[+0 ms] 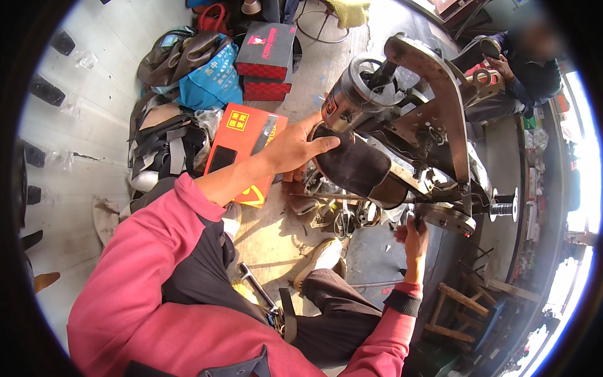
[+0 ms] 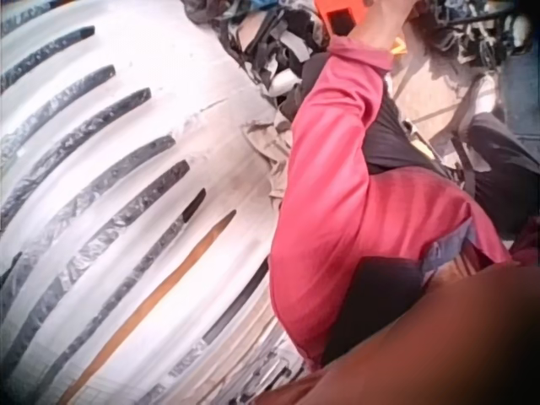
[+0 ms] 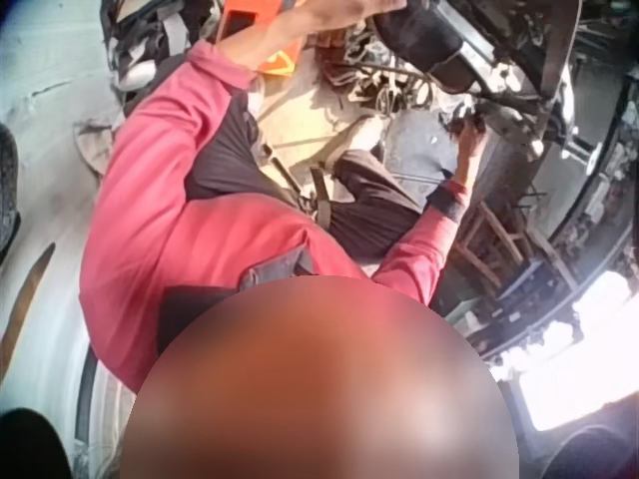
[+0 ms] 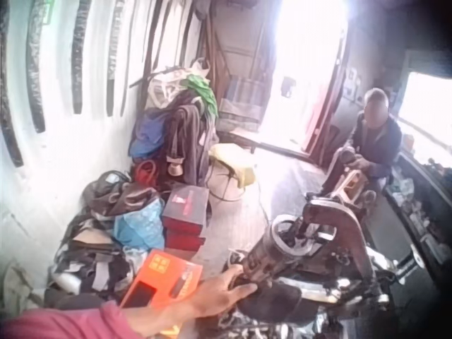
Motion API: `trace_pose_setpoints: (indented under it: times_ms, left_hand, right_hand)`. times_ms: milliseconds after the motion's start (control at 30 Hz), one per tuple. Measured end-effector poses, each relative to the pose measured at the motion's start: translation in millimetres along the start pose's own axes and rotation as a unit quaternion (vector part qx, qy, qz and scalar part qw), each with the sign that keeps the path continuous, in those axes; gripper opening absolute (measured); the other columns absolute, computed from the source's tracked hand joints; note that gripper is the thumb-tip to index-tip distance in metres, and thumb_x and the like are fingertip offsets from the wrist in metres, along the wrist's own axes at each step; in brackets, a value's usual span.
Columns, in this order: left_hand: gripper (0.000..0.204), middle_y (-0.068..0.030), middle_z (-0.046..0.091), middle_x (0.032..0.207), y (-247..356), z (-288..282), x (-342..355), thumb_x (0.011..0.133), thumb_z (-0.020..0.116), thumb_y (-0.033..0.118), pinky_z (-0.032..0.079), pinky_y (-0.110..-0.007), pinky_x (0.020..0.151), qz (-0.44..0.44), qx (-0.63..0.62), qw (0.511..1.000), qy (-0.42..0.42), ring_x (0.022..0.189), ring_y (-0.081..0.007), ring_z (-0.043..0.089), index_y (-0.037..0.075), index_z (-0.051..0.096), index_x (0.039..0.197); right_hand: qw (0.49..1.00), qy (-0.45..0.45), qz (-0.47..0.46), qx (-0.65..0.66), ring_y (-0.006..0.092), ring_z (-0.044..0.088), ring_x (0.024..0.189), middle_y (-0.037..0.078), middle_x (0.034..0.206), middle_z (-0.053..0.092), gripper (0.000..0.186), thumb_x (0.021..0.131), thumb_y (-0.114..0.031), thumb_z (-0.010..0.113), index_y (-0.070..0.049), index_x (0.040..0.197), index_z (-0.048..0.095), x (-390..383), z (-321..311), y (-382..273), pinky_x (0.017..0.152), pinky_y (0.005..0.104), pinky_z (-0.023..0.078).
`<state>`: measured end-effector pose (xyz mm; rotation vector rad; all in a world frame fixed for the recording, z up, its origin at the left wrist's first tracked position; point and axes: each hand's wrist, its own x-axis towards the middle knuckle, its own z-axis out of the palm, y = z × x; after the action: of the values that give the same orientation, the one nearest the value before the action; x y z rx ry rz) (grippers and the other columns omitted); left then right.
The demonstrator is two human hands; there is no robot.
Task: The person operates a manual sewing machine to stitch a black shoe, guiding the material with both hands and turning the handwheel. They pause to trim excess thread with scissors, then resume sewing and finish by cutting the thread.
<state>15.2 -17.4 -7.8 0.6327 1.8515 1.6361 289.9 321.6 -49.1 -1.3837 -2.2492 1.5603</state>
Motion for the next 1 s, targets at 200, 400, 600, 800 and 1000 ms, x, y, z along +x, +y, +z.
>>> trace_pose_setpoints:
  times_ms: [200, 400, 600, 800, 1000]
  left_hand:
    - [0.050, -0.0088, 0.071, 0.091, -3.1, 5.4, 5.7, 0.097, 0.071, 0.036, 0.052, -0.034, 0.078, 0.040, -0.001, 0.999, 0.026, 0.086, -0.0189, 0.068, 0.004, 0.056, 0.133]
    - [0.050, -0.0033, 0.073, 0.101, -23.4, 11.0, 14.9, 0.093, 0.078, 0.038, 0.052, -0.029, 0.088, 0.115, -0.078, 0.990, 0.031, 0.097, -0.0120, 0.067, 0.009, 0.060, 0.129]
    - [0.053, 0.0005, 0.071, 0.111, -35.9, 22.9, 29.9, 0.086, 0.086, 0.036, 0.049, -0.028, 0.095, 0.181, -0.214, 0.960, 0.000, 0.102, -0.0084, 0.062, 0.009, 0.061, 0.125]
    - [0.063, -0.0018, 0.070, 0.114, -33.2, 26.3, 31.7, 0.082, 0.090, 0.037, 0.049, -0.029, 0.096, 0.169, -0.175, 0.969, 0.041, 0.106, -0.0098, 0.061, 0.004, 0.061, 0.127]
    - [0.054, -0.0019, 0.071, 0.109, -20.1, 27.8, 28.3, 0.083, 0.089, 0.028, 0.050, -0.029, 0.095, 0.165, -0.210, 0.963, 0.036, 0.103, -0.0101, 0.063, 0.005, 0.063, 0.125]
  right_hand:
    - [0.963, 0.138, -0.229, 0.029, 0.0103, 0.061, 0.058, 0.003, 0.074, 0.067, 0.026, 0.104, -0.032, 0.061, -0.007, 0.098, 0.066, -35.1, -59.1, -60.4, 0.055, 0.0241, 0.048]
    - [0.975, 0.192, -0.093, 0.062, 0.0094, 0.056, 0.052, 0.000, 0.072, 0.062, 0.015, 0.104, -0.024, 0.061, -0.010, 0.099, 0.061, 13.0, -88.7, 9.5, 0.044, 0.0239, 0.039]
    - [1.000, -0.006, -0.011, 0.019, 0.0167, 0.066, 0.055, 0.008, 0.074, 0.067, 0.036, 0.102, -0.036, 0.063, -0.001, 0.111, 0.059, -4.6, 9.1, -6.9, 0.049, 0.0288, 0.051]
    - [0.952, 0.182, -0.244, 0.036, 0.0090, 0.058, 0.056, 0.001, 0.074, 0.065, 0.018, 0.103, -0.024, 0.064, -0.007, 0.095, 0.065, -37.3, -52.3, -64.8, 0.055, 0.0226, 0.046]
    - [0.960, 0.257, -0.107, 0.043, 0.0070, 0.054, 0.054, -0.001, 0.071, 0.058, 0.011, 0.103, -0.019, 0.059, -0.010, 0.096, 0.059, 10.6, -83.3, 5.5, 0.046, 0.0229, 0.040]
